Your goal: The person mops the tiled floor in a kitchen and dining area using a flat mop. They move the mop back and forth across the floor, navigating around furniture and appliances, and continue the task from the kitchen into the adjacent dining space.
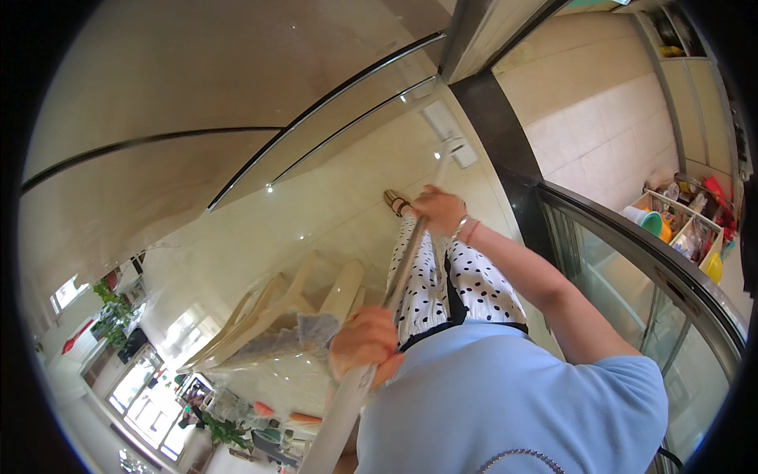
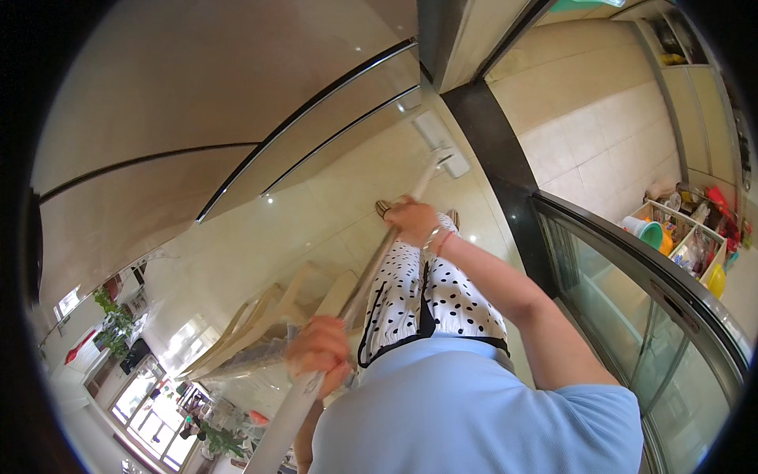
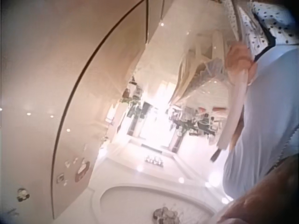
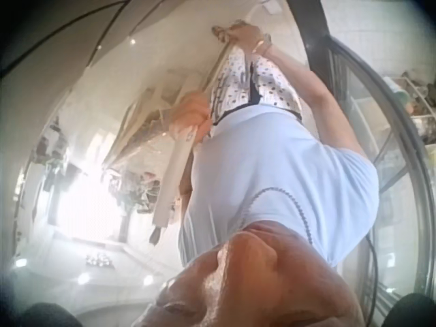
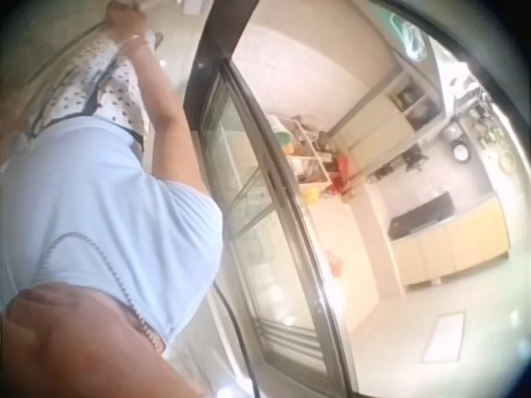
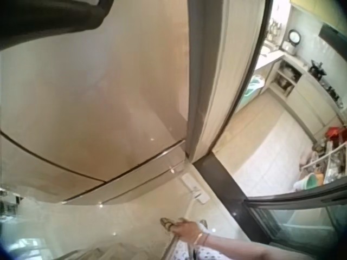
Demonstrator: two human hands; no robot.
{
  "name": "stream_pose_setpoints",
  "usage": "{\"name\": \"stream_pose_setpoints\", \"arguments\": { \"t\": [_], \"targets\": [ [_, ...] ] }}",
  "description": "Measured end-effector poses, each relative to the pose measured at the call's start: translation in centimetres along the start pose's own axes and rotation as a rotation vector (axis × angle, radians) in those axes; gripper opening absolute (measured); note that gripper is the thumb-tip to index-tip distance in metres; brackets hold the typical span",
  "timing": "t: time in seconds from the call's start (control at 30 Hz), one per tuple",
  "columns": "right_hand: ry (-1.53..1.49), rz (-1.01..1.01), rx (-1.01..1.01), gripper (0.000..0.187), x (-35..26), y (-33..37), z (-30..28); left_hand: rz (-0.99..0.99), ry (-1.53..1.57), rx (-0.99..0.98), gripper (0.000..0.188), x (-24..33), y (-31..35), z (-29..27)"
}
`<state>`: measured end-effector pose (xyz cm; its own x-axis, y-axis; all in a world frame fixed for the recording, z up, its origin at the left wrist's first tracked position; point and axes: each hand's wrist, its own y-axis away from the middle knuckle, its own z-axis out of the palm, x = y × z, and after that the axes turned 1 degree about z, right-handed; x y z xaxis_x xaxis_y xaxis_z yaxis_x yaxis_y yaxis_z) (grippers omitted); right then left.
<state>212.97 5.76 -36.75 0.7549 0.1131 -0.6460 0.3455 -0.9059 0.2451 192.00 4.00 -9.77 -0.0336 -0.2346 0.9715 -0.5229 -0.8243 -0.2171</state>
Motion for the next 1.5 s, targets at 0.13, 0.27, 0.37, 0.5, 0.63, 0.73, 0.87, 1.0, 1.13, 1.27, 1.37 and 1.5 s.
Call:
{"name": "stream_pose_setpoints", "arguments": {
  "t": [0.13, 0.27, 0.37, 0.5, 0.63, 0.73, 0.87, 1.0, 1.13, 1.27, 1.37, 1.5],
  "targets": [
    [0.011, 0.144, 0.297, 0.015, 5.6, 1.1, -2.5, 0.065, 0.071, -0.011, 0.028, -4.9, -2.9, 3.5],
    [-0.070, 0.270, 0.261, 0.017, 9.3, 0.2, -4.4, 0.131, 0.185, -0.055, 0.028, -7.9, -6.4, 4.9],
    [-0.083, 0.314, 0.224, 0.007, 8.2, -2.5, -3.5, 0.001, 0.225, 0.022, 0.028, -8.4, -5.8, 1.2],
    [-0.049, 0.326, 0.089, 0.002, 4.6, -4.4, 0.1, -0.080, 0.086, 0.142, 0.023, -6.3, -2.4, -2.4],
    [-0.092, 0.238, 0.086, 0.001, -1.3, -5.3, 2.9, -0.148, 0.002, 0.166, 0.016, -3.2, 1.4, -5.8],
    [-0.136, 0.117, 0.019, 0.005, -5.1, -6.7, 5.8, -0.192, -0.073, 0.271, 0.017, -0.2, 3.8, -7.6],
    [-0.151, 0.047, -0.212, 0.007, -10.5, -8.3, 8.3, -0.269, -0.172, 0.394, 0.019, 3.4, 6.5, -9.0],
    [-0.184, -0.022, -0.319, 0.012, -15.0, -9.1, 8.8, -0.311, -0.251, 0.492, 0.020, 5.7, 8.4, -9.3],
    [-0.130, -0.080, -0.392, 0.018, -14.6, -9.2, 7.5, -0.218, -0.235, 0.444, 0.024, 5.2, 8.2, -8.8],
    [-0.055, -0.081, -0.286, 0.015, -10.9, -6.5, 4.0, -0.085, -0.117, 0.401, 0.026, 2.7, 7.3, -6.1],
    [-0.006, -0.008, -0.225, 0.013, -4.8, -3.7, 2.4, -0.035, -0.014, 0.383, 0.026, -0.1, 5.6, -2.5],
    [0.005, 0.147, -0.058, 0.011, 4.1, 0.1, -1.5, 0.059, 0.092, 0.328, 0.024, -6.1, 2.1, 3.5]
  ]
}}
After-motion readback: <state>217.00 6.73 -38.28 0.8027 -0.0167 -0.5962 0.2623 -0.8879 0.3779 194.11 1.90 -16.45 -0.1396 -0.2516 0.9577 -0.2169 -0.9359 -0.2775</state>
